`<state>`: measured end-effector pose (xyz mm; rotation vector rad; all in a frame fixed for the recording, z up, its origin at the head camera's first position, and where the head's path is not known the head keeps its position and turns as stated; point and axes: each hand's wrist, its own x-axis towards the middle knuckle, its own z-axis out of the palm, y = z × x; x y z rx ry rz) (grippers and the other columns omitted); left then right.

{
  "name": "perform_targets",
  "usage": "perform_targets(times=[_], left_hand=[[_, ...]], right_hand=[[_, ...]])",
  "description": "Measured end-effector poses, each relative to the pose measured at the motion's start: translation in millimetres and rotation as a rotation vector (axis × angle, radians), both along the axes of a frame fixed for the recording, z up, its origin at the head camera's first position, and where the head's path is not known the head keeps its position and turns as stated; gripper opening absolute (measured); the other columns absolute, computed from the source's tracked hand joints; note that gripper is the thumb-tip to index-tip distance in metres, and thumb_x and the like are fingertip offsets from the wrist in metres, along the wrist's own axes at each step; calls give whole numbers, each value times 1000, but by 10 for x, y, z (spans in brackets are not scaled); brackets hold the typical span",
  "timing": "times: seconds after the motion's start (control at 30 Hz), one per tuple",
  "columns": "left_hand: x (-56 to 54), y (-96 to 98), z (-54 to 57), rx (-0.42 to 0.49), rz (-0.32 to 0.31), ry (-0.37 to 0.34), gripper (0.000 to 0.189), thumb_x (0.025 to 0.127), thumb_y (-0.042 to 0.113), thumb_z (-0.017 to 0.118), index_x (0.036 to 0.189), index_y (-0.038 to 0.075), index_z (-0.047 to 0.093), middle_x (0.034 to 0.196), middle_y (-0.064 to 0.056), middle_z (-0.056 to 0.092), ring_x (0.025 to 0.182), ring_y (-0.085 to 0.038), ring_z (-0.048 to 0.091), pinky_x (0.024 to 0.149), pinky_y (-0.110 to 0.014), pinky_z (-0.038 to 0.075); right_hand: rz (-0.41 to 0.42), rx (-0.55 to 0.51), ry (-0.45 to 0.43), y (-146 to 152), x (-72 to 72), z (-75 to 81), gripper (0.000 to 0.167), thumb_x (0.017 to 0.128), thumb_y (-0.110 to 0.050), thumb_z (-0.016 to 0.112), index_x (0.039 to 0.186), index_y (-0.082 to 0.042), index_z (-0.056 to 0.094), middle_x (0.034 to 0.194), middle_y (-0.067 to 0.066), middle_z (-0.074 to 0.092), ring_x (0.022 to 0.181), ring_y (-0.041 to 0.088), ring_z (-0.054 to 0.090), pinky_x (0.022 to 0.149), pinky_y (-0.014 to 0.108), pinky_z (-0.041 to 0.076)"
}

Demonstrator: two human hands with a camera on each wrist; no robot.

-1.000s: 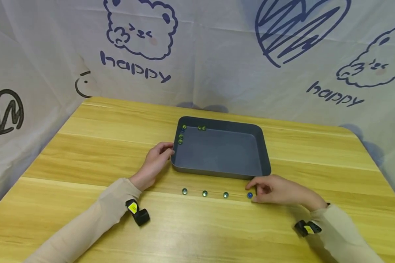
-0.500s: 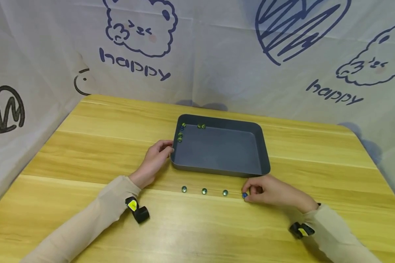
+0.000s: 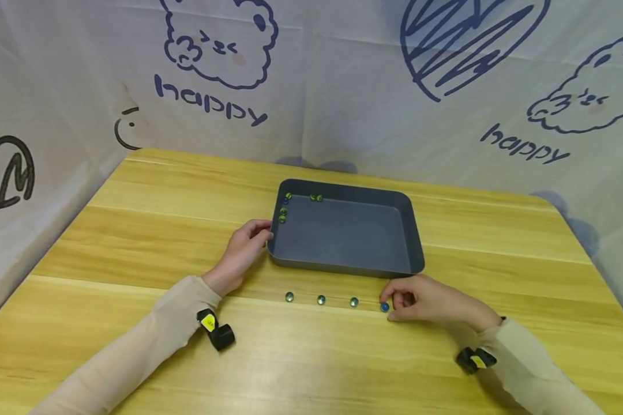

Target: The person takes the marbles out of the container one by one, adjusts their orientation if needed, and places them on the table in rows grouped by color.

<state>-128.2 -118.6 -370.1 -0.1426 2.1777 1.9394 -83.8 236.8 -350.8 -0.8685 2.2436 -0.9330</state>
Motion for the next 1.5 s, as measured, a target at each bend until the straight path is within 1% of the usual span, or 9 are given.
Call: perform_targets(times=[0.2,0.33,0.53,0.73,0.83,0.97,1.1,1.3,1.5], left_hand=[[-19,19,22,1,1,10,41,98,13,45,137,-1,47,134,-15,48,120,-26,44,102,-40,38],[-40,44,46,4,-10,24,41,98,13,45,137,-1,47,135,-16,48,120,-26,44,102,-39,38],[-64,51,102,-9,-2,46,41,98,12,45,136,-2,47,134,-16,48,120,-27,44,102,-39,38],[-79,44,110,-13,-19,56,40,98,11,45,135,-3,47,134,-17,48,120,-27,44,102,-39,38],[-69,37,87,-17,-18,52,41,98,11,45,136,-4,47,135,-18,48,121,-27,44,103,-39,37],[-41,42,43,-12,-16,39,41,97,10,45,136,-4,47,135,-18,48,121,-27,43,104,-40,37],[-31,15,25,-18,-8,35,41,98,11,45,136,-4,47,135,-18,47,122,-28,43,104,-40,37],[-30,-57,28,-21,11,35,42,98,11,44,137,-3,46,136,-18,47,122,-28,43,103,-40,36],[-4,-6,-8,1,2,36,41,98,11,45,136,-4,46,135,-19,48,120,-28,44,102,-40,37]], right_hand=[[-3,14,-17,48,-20,49,28,89,-20,70,113,-5,65,76,-8,59,63,5,48,61,24,47],[-12,34,-30,114,4,146,36,89,-18,70,119,0,62,78,-8,60,65,5,51,63,25,49],[10,64,-9,182,37,426,41,91,-21,68,125,1,58,83,-9,63,76,9,60,71,28,52],[-55,117,114,160,-53,754,39,96,-26,61,127,-1,58,88,-3,65,83,13,62,74,31,53],[-127,126,185,91,-176,849,37,97,-25,60,126,-2,59,88,-1,65,81,20,63,69,32,52],[-209,110,227,-39,-383,901,35,98,-25,58,126,-3,60,88,1,66,81,24,63,71,39,53],[-256,122,266,-261,-679,890,32,99,-25,56,123,-6,63,91,4,67,83,23,63,72,41,53],[-265,164,294,-733,-1222,806,34,100,-26,54,124,-3,64,93,12,67,82,29,62,70,37,51],[-255,201,305,-1128,-1509,648,29,98,-23,58,118,-3,67,85,9,70,75,26,66,66,33,53]])
